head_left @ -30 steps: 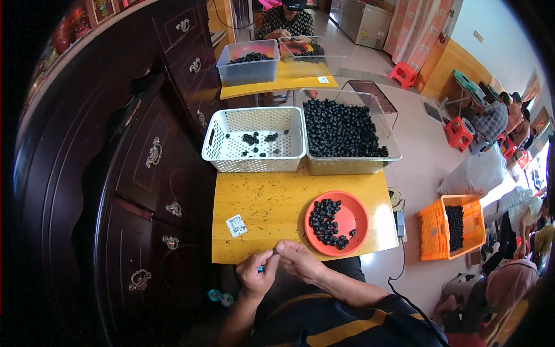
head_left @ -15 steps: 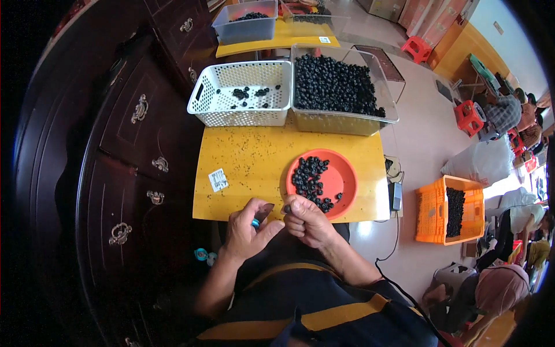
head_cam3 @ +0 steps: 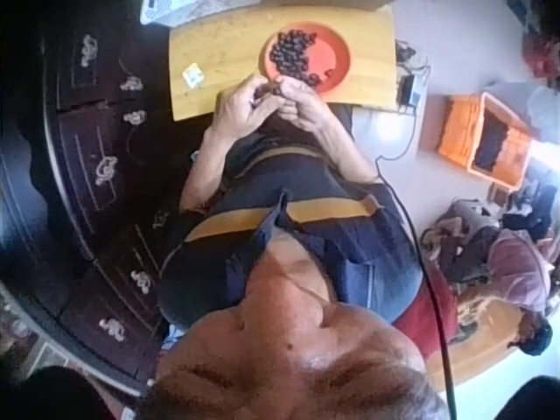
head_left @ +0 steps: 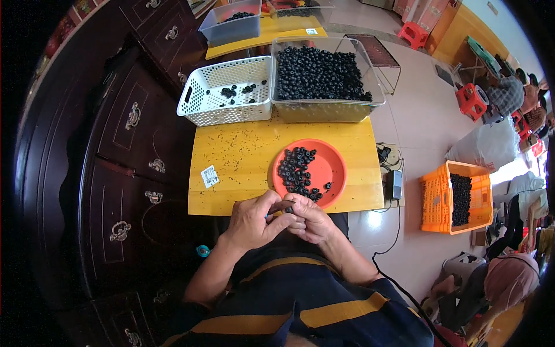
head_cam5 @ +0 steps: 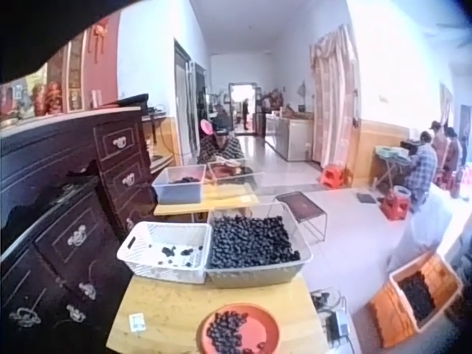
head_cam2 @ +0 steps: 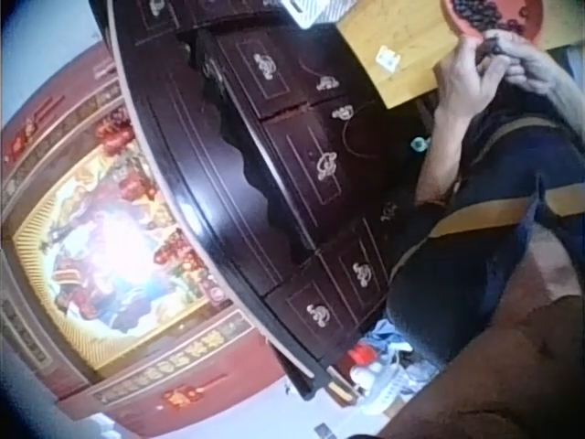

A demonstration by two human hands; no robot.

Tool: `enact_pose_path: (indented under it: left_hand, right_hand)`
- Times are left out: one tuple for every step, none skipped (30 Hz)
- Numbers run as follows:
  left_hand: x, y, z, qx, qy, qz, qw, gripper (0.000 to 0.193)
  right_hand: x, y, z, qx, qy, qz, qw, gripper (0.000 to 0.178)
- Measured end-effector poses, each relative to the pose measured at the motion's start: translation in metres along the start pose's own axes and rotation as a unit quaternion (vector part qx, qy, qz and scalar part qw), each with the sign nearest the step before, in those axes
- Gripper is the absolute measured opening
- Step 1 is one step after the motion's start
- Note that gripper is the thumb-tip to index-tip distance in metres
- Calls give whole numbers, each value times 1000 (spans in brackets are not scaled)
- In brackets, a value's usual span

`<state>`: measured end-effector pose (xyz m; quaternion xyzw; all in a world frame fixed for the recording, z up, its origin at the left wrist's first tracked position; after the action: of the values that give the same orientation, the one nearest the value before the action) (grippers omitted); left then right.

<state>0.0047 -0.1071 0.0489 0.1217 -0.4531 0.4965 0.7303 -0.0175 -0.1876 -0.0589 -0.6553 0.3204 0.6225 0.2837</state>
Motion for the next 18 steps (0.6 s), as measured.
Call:
enact_pose_path:
  left_hand:
    - [-1,-1,1,-1,0,-1,1000,37]
    - [-3,-2,2,-8,-5,-4,1000,37]
    - [-4,-3,4,-16,-11,-6,1000,38]
    - [-4,-3,5,-16,-12,-7,1000,38]
    - [-5,-3,5,-13,-22,-16,1000,38]
    - [-7,-4,5,-11,-33,-25,999,38]
    - [-8,-4,6,-11,-34,-26,999,38]
    - [-7,-5,9,-20,-29,-8,999,37]
    - [-5,-6,12,-29,-24,10,999,36]
    - [-6,-7,12,-30,-24,8,999,36]
    - [-7,-7,13,-36,-31,9,999,36]
    - [-9,-7,13,-41,-39,10,998,35]
    - [-12,-6,12,-43,-39,9,998,35]
    - [-14,-5,10,-46,-54,13,997,35]
    - [-16,-4,9,-50,-69,17,996,35]
    - [-17,-5,9,-52,-68,16,996,35]
    - [-17,-5,9,-54,-66,18,996,35]
    - [-17,-6,10,-56,-65,20,996,35]
  right_hand:
    - [0,1,-1,1,-1,0,1000,23]
    - [1,1,-2,2,1,-1,1000,24]
    - [0,1,-3,3,2,-2,1000,24]
    - [0,2,-3,4,1,-3,1000,24]
    - [0,3,-4,6,-1,-3,1000,23]
    - [-1,3,-5,9,-4,-3,1000,23]
    - [-2,4,-6,10,-5,-4,1000,23]
    - [-3,4,-6,10,19,-4,1000,20]
    - [-5,5,-7,11,43,-4,999,19]
    - [-6,6,-7,13,43,-4,999,19]
    - [-5,7,-8,19,46,15,999,19]
    - [-2,9,-9,25,49,34,998,18]
    - [-1,8,-9,27,48,33,998,18]
    - [-1,7,-8,27,42,23,998,18]
    - [-1,7,-8,27,37,13,999,17]
    - [-1,7,-8,29,37,14,999,17]
    - [0,8,-8,31,33,23,999,17]
    - [1,9,-9,33,29,31,999,17]
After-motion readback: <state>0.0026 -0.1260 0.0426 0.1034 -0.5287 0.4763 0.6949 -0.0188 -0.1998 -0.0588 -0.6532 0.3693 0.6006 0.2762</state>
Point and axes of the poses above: each hand's wrist, its own y-axis away from the middle knuckle, its own x-axis out of the back of the hand, z = x × y, the point moved 9 cm from there along -y, towards the middle knuckle, and after that the axes turned 11 degrees about -y, right-handed, at the moved point
